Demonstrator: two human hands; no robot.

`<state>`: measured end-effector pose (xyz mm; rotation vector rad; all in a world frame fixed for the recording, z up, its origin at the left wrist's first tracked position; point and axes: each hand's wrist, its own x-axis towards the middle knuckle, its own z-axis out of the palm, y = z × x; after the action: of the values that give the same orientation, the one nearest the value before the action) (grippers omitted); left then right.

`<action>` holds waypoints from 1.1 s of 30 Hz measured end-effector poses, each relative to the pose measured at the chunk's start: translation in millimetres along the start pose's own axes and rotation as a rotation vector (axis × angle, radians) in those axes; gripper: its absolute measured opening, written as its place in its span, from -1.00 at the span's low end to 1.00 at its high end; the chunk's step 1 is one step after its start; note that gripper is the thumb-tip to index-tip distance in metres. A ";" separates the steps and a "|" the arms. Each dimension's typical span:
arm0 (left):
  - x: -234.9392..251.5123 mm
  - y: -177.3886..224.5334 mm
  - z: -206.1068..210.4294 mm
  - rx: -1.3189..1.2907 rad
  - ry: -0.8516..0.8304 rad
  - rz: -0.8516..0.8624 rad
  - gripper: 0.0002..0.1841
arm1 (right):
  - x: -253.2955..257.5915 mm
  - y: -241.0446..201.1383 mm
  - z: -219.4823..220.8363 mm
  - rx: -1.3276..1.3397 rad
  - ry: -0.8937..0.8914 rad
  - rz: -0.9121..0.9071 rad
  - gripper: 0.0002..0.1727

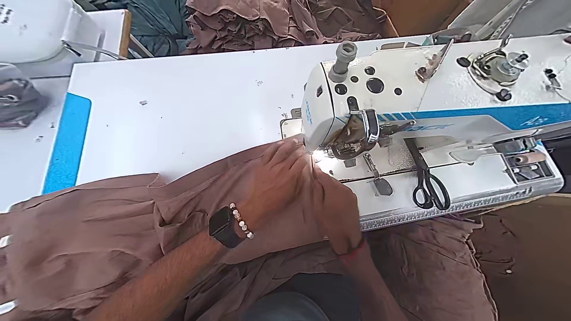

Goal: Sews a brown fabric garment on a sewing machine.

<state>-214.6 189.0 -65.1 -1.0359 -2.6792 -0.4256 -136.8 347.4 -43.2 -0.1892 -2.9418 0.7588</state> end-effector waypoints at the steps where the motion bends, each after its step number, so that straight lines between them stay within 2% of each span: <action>1: -6.1 -1.3 4.6 -0.073 0.003 -0.001 -0.61 | -1.5 9.8 -8.4 0.062 0.001 -0.018 -0.62; 5: -10.7 -17.0 5.3 -0.192 -0.017 0.097 -0.61 | 9.0 65.5 -54.7 -0.098 0.185 0.038 -0.71; 8: -9.6 -21.4 3.4 -0.176 -0.012 0.131 -0.62 | 21.9 95.4 -64.0 -0.089 0.122 -0.001 -0.68; 11: -8.9 -25.6 4.2 -0.201 0.002 0.156 -0.63 | 21.1 80.0 -42.1 0.007 0.051 -0.119 -0.75; 15: -8.0 -27.4 3.3 -0.203 -0.010 0.169 -0.61 | 21.5 41.6 -1.1 -0.053 0.181 -0.147 -0.77; 18: -6.3 -32.5 3.1 -0.205 -0.027 0.191 -0.60 | 12.9 28.5 12.8 -0.069 0.306 -0.255 -0.76; 22: 0.7 -44.0 -0.1 -0.194 -0.059 0.258 -0.59 | -8.1 23.9 17.6 -0.080 0.243 -0.404 -0.56; 25: 9.7 -58.3 -1.0 -0.171 -0.081 0.357 -0.60 | -16.5 24.2 23.7 -0.130 0.246 -0.370 -0.54; 28: 15.5 -65.7 -1.3 -0.133 -0.085 0.418 -0.60 | -19.0 20.1 29.0 -0.186 0.341 -0.304 -0.59; 31: 8.4 -46.9 0.2 -0.105 -0.064 0.338 -0.56 | -18.7 18.2 28.2 -0.163 0.424 -0.231 -0.68; 33: -3.3 -25.0 1.6 -0.070 -0.079 0.206 -0.40 | -14.3 20.4 23.5 -0.111 0.424 -0.118 -0.73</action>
<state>-229.4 169.9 -72.1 -1.3599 -2.6049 -0.4487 -123.7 352.0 -74.4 -0.1591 -2.5650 0.4700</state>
